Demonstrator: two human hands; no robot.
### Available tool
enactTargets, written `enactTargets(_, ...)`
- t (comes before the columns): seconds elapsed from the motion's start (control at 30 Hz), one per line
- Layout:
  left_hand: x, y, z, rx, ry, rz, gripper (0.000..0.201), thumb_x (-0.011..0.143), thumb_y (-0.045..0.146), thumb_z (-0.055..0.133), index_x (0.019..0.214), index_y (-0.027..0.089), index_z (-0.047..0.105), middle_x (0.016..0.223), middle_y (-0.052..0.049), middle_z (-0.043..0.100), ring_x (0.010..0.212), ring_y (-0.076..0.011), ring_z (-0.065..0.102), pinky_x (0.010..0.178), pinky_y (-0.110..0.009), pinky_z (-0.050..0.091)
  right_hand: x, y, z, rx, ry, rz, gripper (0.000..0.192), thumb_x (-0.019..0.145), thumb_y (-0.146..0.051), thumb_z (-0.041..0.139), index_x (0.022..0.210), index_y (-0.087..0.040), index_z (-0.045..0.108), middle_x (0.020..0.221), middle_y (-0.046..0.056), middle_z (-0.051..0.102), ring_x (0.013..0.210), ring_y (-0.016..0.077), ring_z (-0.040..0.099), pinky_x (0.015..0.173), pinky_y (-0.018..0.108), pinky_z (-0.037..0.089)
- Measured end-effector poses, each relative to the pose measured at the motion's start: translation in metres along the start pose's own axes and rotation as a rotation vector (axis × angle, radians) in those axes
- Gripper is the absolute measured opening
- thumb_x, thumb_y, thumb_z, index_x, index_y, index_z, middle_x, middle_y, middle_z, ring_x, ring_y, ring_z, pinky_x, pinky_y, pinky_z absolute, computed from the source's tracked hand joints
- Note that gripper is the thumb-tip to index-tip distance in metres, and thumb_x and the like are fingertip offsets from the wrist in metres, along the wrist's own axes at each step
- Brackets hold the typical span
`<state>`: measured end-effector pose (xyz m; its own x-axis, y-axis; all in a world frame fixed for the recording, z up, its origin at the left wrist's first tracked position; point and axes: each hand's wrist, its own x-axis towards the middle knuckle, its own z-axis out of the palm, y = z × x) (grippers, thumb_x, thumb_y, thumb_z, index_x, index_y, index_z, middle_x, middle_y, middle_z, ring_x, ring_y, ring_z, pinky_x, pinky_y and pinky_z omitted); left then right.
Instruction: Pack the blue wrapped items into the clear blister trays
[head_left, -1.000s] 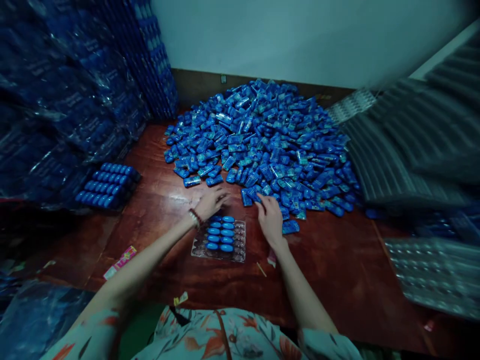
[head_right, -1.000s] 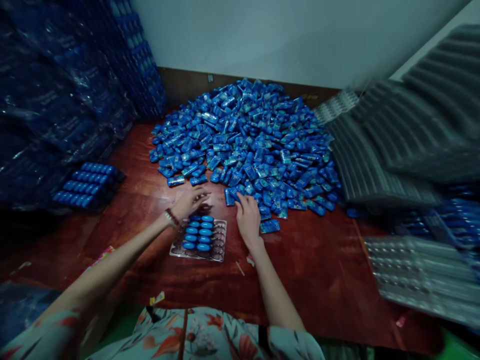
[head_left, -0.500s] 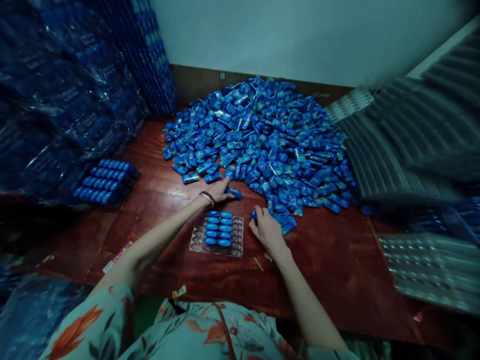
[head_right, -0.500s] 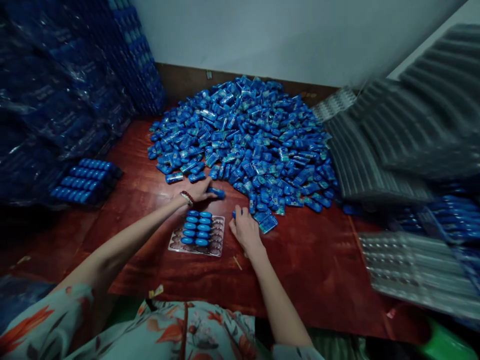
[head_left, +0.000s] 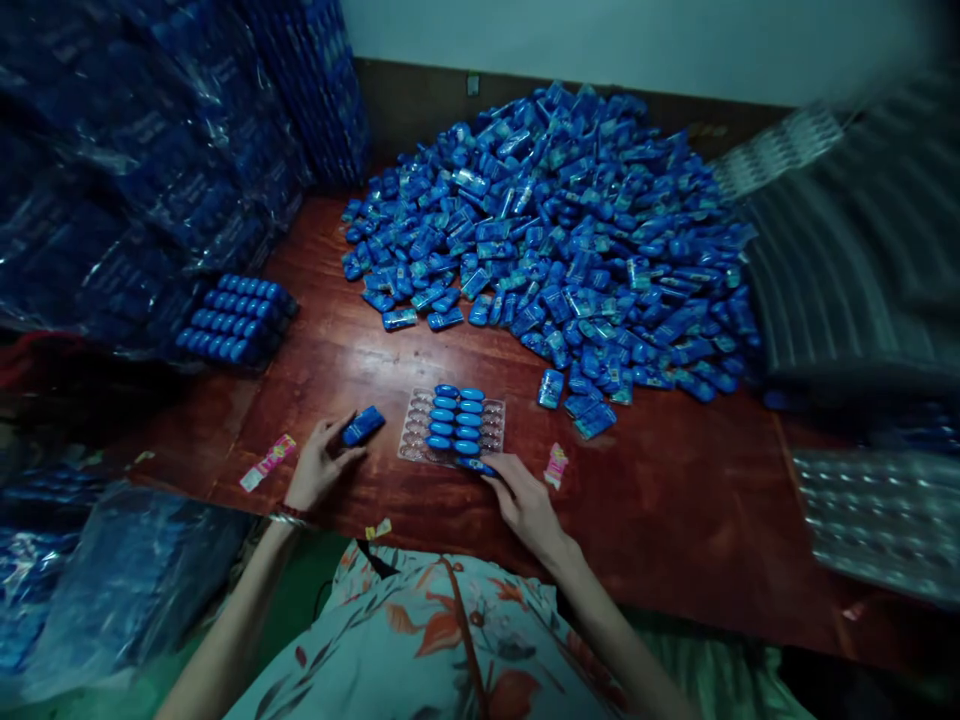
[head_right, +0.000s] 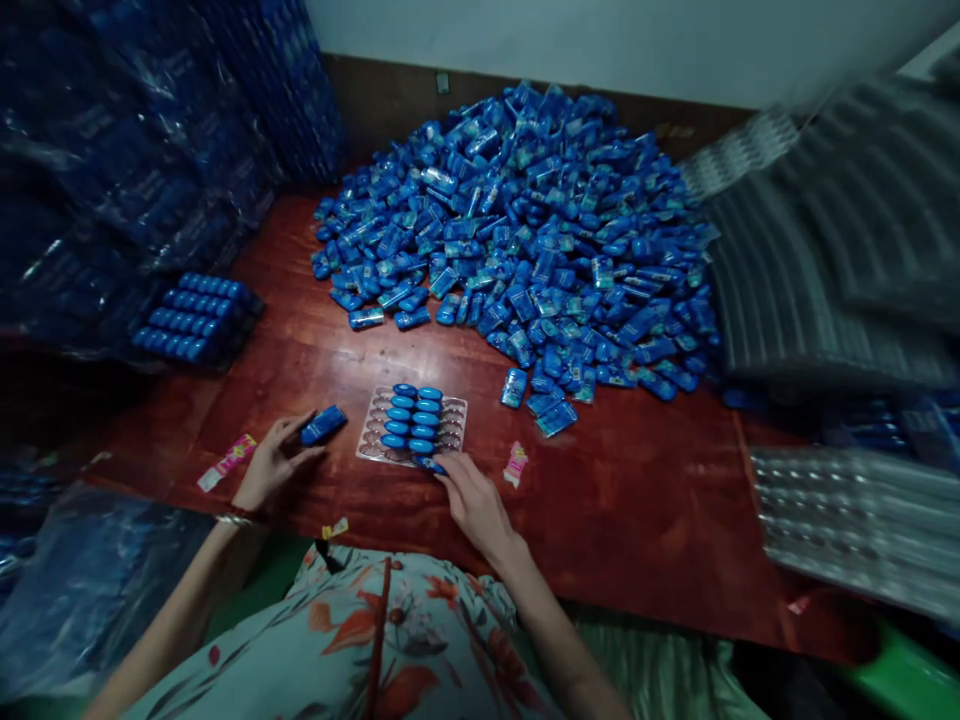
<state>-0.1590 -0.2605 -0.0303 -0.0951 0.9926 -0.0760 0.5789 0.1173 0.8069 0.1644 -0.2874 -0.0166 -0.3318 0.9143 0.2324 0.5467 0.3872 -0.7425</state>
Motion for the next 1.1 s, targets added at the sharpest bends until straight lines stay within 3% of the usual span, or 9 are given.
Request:
enactTargets(0.1, -0.022, 0.007, 0.006, 0.185, 0.087, 0.145, 0.044, 0.083, 0.045, 0.054, 0.118, 0.019, 0.057, 0.104, -0.007, 0.056, 0.093, -0.0197, 0.059, 0.083, -0.035, 0.051, 0.005, -0.003, 0.006, -0.264, -0.111, -0.104, 0.040, 0.085, -0.006, 0.036, 0.118, -0.019, 0.054, 0.101, 0.009, 0.060, 0.092, 0.0190, 0.058, 0.080, 0.032, 0.050)
enactTargets(0.27, -0.048, 0.040, 0.016, 0.275, 0.147, 0.361, 0.028, 0.089, 0.035, 0.047, 0.111, 0.020, 0.056, 0.094, -0.005, 0.058, 0.083, -0.0161, 0.061, 0.075, -0.026, 0.053, 0.017, -0.019, -0.001, -0.519, -0.268, -0.081, 0.048, 0.078, 0.001, 0.035, 0.117, -0.020, 0.056, 0.092, 0.008, 0.057, 0.080, 0.0184, 0.054, 0.072, 0.031, 0.049)
enactTargets(0.4, -0.059, 0.059, 0.036, 0.289, 0.022, 0.407, 0.031, 0.093, 0.024, 0.038, 0.123, 0.022, 0.046, 0.103, -0.006, 0.057, 0.080, -0.0137, 0.062, 0.072, -0.024, 0.053, 0.024, -0.028, -0.003, -0.548, -0.343, -0.048, 0.047, 0.077, 0.001, 0.040, 0.116, -0.019, 0.055, 0.091, 0.007, 0.056, 0.080, 0.0184, 0.053, 0.073, 0.030, 0.047)
enactTargets(0.53, -0.054, 0.059, 0.057, 0.494, -0.069, 0.515, 0.038, 0.091, 0.016, 0.035, 0.128, 0.020, 0.039, 0.098, -0.008, 0.058, 0.081, -0.0166, 0.061, 0.068, -0.026, 0.053, 0.024, -0.029, -0.004, -0.559, -0.374, -0.044, 0.049, 0.076, 0.002, 0.041, 0.118, -0.020, 0.053, 0.095, 0.008, 0.057, 0.082, 0.0184, 0.054, 0.075, 0.030, 0.047)
enactTargets(0.63, -0.045, 0.062, 0.061, 0.680, -0.138, 0.583, 0.042, 0.085, 0.004, 0.033, 0.123, 0.017, 0.042, 0.095, -0.008, 0.058, 0.080, -0.0165, 0.059, 0.070, -0.028, 0.051, 0.025, -0.030, -0.006, -0.569, -0.395, -0.062, 0.047, 0.077, 0.002, 0.041, 0.117, -0.020, 0.053, 0.095, 0.008, 0.057, 0.083, 0.0184, 0.055, 0.074, 0.030, 0.047)
enactTargets(0.87, -0.035, 0.107, 0.074, 1.150, -0.323, 0.782, 0.026, 0.081, 0.001, 0.035, 0.097, 0.008, 0.054, 0.079, -0.010, 0.058, 0.069, -0.0187, 0.056, 0.060, -0.029, 0.047, 0.030, -0.044, -0.001, -0.677, -0.402, -0.115, 0.033, 0.085, -0.006, 0.042, 0.113, -0.018, 0.054, 0.095, 0.009, 0.059, 0.085, 0.0194, 0.058, 0.080, 0.033, 0.046)
enactTargets(0.97, -0.030, 0.116, 0.083, 1.211, -0.319, 0.801, 0.026, 0.081, -0.001, 0.032, 0.092, 0.008, 0.054, 0.075, -0.009, 0.056, 0.065, -0.0180, 0.054, 0.056, -0.028, 0.045, 0.033, -0.048, 0.000, -0.710, -0.400, -0.043, 0.028, 0.087, -0.009, 0.042, 0.111, -0.019, 0.053, 0.097, 0.008, 0.059, 0.088, 0.0191, 0.059, 0.083, 0.032, 0.046)
enactTargets(1.1, -0.026, 0.105, 0.083, 1.100, -0.272, 0.795, 0.023, 0.081, 0.000, 0.035, 0.094, 0.009, 0.053, 0.080, -0.009, 0.057, 0.072, -0.0197, 0.057, 0.062, -0.031, 0.048, 0.044, -0.052, -0.002, -0.718, -0.449, 0.017, 0.025, 0.088, -0.009, 0.041, 0.107, -0.020, 0.054, 0.096, 0.007, 0.060, 0.085, 0.0190, 0.060, 0.077, 0.032, 0.047)
